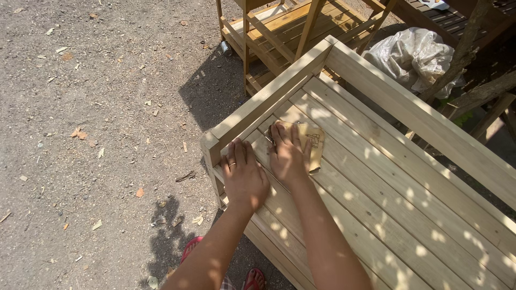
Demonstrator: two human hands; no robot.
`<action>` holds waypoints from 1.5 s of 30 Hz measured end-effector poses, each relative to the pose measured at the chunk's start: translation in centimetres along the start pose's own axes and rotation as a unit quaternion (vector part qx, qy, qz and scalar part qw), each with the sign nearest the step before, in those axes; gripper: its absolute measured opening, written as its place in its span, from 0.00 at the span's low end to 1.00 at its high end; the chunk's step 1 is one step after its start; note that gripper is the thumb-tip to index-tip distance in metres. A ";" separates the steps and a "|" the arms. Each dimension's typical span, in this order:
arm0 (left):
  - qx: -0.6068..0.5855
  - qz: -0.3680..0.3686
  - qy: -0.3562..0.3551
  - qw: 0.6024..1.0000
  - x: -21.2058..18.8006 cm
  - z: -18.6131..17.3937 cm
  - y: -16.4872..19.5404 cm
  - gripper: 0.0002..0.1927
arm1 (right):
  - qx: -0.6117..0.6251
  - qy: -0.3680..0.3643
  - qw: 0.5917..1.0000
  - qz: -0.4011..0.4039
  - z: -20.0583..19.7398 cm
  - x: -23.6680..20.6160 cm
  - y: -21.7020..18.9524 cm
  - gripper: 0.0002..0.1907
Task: The person sands a small wooden table/shelf frame outdoors using sheets of sandpaper, rubbing the top rails, edges, and slats of the furniture piece, repositioning around it to sand different sides and surfaces.
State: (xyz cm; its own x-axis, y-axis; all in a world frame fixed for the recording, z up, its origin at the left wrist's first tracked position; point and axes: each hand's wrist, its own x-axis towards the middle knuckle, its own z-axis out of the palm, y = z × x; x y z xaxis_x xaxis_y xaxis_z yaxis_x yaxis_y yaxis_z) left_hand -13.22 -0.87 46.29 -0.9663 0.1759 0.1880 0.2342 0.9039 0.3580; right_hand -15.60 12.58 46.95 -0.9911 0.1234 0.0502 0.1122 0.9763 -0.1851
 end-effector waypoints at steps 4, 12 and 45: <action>-0.006 -0.006 -0.028 1.000 1.5 0.2 0.5 0.37 | 0.027 -0.001 1.000 -0.004 -0.1 -7.7 1.8 0.31; -0.037 -0.031 -0.034 0.998 2.8 0.5 0.6 0.36 | 0.008 -0.020 1.000 -0.002 0.4 0.9 0.4 0.36; -0.151 -0.116 -0.034 0.981 3.3 0.8 0.6 0.37 | -0.057 -0.056 0.994 -0.072 -0.8 1.6 0.2 0.38</action>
State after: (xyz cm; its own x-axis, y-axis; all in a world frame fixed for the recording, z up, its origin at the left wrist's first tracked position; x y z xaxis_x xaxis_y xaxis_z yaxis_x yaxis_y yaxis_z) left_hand -16.39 0.61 46.40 -0.9998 0.0144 0.0119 0.0187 0.7676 0.6406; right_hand -17.08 13.16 47.82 -0.9985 -0.0341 -0.0417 -0.0311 0.9970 -0.0711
